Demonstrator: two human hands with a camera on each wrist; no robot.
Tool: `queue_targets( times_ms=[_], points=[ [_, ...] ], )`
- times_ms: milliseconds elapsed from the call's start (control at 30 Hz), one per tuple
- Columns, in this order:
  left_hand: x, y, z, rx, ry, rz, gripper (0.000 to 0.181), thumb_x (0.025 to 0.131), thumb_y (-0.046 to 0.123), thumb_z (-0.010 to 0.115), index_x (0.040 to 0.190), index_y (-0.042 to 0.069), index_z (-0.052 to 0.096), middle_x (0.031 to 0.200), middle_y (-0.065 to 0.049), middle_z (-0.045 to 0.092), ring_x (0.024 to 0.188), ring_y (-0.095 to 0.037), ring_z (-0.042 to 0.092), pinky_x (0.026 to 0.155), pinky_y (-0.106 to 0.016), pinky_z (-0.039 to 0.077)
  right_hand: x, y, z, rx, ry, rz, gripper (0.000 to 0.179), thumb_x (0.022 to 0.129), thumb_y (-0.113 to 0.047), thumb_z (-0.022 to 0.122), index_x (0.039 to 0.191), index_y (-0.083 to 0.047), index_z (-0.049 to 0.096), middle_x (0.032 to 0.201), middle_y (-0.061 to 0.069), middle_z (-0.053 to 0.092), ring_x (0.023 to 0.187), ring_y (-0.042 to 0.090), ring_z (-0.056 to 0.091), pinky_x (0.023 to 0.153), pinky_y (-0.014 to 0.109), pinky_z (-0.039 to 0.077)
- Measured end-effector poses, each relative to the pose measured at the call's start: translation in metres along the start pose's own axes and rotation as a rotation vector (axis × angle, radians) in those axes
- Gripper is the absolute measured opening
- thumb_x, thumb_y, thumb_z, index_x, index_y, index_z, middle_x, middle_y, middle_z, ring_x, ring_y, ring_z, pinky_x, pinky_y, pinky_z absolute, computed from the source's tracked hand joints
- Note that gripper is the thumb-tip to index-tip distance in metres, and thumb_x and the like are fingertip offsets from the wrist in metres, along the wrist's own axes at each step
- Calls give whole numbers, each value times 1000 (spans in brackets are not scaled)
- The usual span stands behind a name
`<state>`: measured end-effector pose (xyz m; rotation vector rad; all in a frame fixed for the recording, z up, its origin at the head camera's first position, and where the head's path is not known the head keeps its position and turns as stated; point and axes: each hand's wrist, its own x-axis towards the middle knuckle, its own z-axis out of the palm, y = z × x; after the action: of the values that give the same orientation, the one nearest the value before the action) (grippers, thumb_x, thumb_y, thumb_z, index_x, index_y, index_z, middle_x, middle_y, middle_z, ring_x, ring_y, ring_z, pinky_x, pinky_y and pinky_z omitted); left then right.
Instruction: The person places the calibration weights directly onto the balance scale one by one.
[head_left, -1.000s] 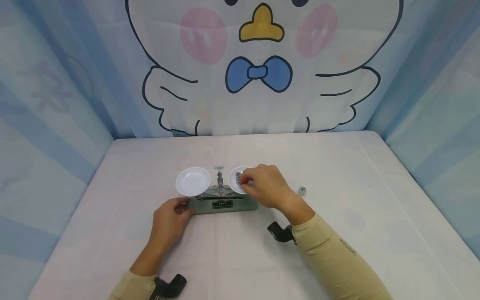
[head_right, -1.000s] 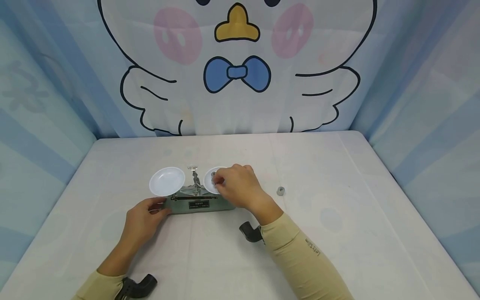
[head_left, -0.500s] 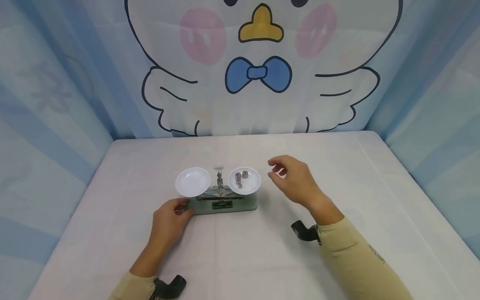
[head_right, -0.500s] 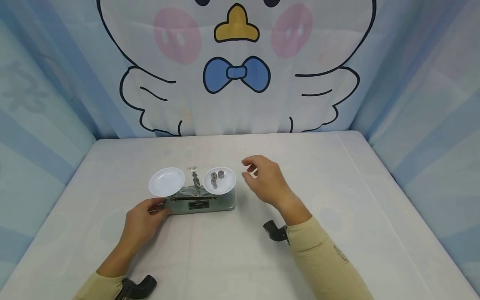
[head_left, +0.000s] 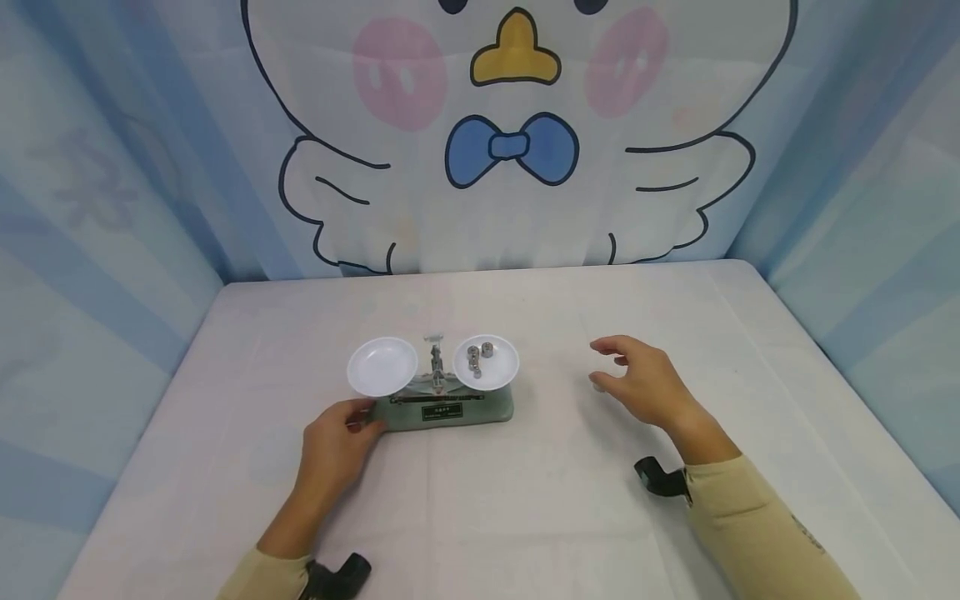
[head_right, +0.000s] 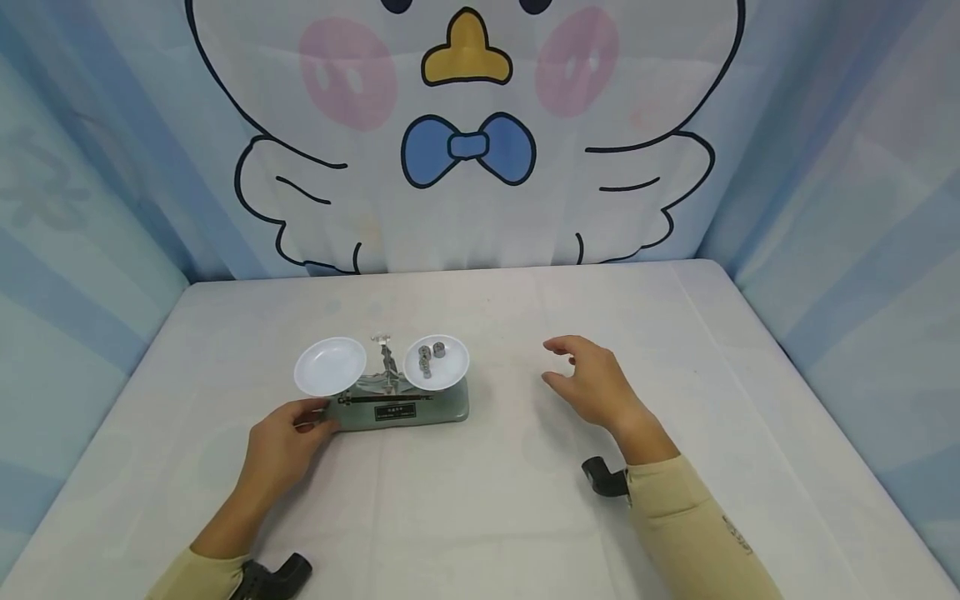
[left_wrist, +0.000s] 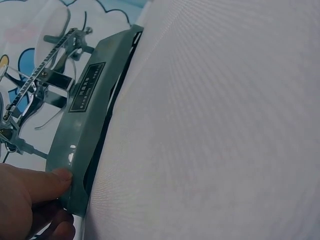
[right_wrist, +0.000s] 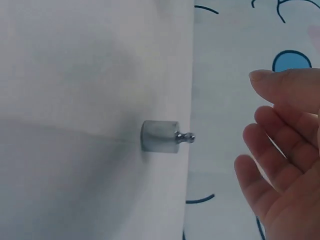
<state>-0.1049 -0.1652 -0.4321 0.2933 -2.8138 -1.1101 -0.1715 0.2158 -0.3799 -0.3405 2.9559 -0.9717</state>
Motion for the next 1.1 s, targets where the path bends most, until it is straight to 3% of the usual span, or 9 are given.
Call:
queue_targets(
  times_ms=[300,500,1100],
  points=[
    [0,0,-1,-2,5,12,36,89,5,73,122,-5,65,121,-23,65,109,-38,64,91,-49,56,2,25,9,-14,-29,57,40,93,-15,69,128,0,61,124,22,64,105,40,63,94,55,51],
    [1,-1,-1,-6,3,14,36,89,5,73,122,-5,65,122,-23,65,109,-38,64,91,-49,56,4,33,15,-20,-74,105,32,93,-11,67,123,0,63,114,19,68,108,38,61,96,56,50],
    [4,-2,2,-6,-3,35,36,88,4,73,122,-4,65,121,-22,65,109,-36,64,90,-49,56,5,36,22,-66,-47,56,23,92,-9,66,113,0,66,103,13,69,100,34,63,93,55,51]
  ],
)
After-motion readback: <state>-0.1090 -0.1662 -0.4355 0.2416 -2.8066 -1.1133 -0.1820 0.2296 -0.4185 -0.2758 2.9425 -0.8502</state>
